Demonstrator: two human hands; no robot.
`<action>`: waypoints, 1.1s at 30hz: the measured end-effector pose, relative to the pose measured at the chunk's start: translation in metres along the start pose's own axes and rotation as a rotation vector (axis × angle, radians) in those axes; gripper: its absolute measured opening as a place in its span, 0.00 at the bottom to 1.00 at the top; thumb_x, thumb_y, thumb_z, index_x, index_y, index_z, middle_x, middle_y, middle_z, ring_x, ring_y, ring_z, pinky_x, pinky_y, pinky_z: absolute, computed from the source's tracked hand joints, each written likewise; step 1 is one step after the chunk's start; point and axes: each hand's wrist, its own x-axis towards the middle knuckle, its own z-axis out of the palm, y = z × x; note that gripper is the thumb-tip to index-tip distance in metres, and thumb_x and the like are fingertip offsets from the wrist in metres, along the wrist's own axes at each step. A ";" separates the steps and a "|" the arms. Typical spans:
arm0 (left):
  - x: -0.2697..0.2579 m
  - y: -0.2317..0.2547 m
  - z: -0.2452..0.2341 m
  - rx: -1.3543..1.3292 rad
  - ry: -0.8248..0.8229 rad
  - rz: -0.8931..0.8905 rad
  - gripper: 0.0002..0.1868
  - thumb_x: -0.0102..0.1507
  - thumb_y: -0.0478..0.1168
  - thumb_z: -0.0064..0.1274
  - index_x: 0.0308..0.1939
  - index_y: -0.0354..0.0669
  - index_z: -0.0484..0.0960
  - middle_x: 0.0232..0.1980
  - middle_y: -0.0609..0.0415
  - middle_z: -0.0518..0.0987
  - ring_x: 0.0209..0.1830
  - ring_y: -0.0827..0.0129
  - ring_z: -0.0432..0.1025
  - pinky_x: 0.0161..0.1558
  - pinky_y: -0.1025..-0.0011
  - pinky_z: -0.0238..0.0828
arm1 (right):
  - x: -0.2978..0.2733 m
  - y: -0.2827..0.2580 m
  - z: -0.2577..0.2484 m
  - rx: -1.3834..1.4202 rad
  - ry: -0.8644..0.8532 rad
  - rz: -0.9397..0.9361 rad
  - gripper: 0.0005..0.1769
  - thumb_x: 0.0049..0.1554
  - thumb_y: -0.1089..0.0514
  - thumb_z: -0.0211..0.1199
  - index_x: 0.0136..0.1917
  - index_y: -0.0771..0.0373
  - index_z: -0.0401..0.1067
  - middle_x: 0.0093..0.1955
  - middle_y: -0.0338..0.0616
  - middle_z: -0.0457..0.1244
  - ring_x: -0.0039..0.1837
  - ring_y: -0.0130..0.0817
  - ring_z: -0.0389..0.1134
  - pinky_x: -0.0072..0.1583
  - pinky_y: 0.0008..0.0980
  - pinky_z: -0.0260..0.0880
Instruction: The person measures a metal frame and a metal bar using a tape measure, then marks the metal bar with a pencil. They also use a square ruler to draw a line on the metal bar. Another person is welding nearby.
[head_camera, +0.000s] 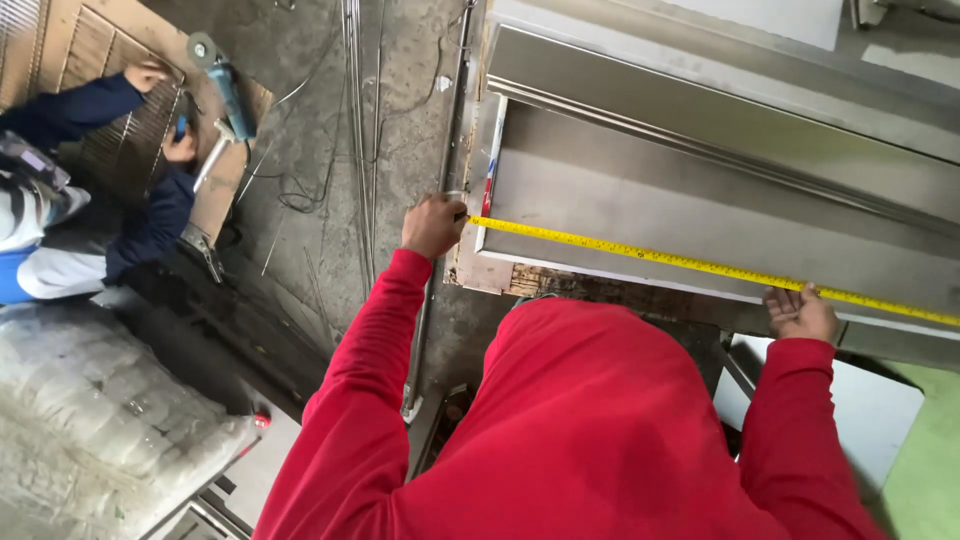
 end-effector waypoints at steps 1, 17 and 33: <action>0.000 -0.001 0.001 -0.002 -0.001 -0.004 0.12 0.68 0.49 0.51 0.47 0.51 0.87 0.48 0.50 0.82 0.48 0.55 0.76 0.41 0.49 0.79 | 0.005 0.001 -0.001 -0.004 -0.001 0.000 0.07 0.63 0.59 0.62 0.54 0.60 0.73 0.51 0.46 0.76 0.51 0.37 0.82 0.55 0.38 0.89; -0.014 0.002 0.004 0.002 -0.044 -0.051 0.14 0.67 0.50 0.53 0.51 0.51 0.86 0.51 0.50 0.81 0.56 0.54 0.72 0.51 0.43 0.73 | 0.036 0.003 -0.006 0.012 -0.004 0.050 0.08 0.62 0.58 0.64 0.55 0.60 0.73 0.51 0.47 0.74 0.53 0.37 0.80 0.56 0.39 0.88; -0.013 0.014 0.011 -0.018 -0.027 -0.011 0.15 0.68 0.53 0.53 0.48 0.50 0.87 0.47 0.48 0.79 0.51 0.52 0.73 0.50 0.42 0.72 | 0.026 0.000 -0.003 0.023 -0.007 0.053 0.09 0.61 0.56 0.65 0.54 0.61 0.74 0.52 0.48 0.75 0.52 0.39 0.81 0.56 0.38 0.88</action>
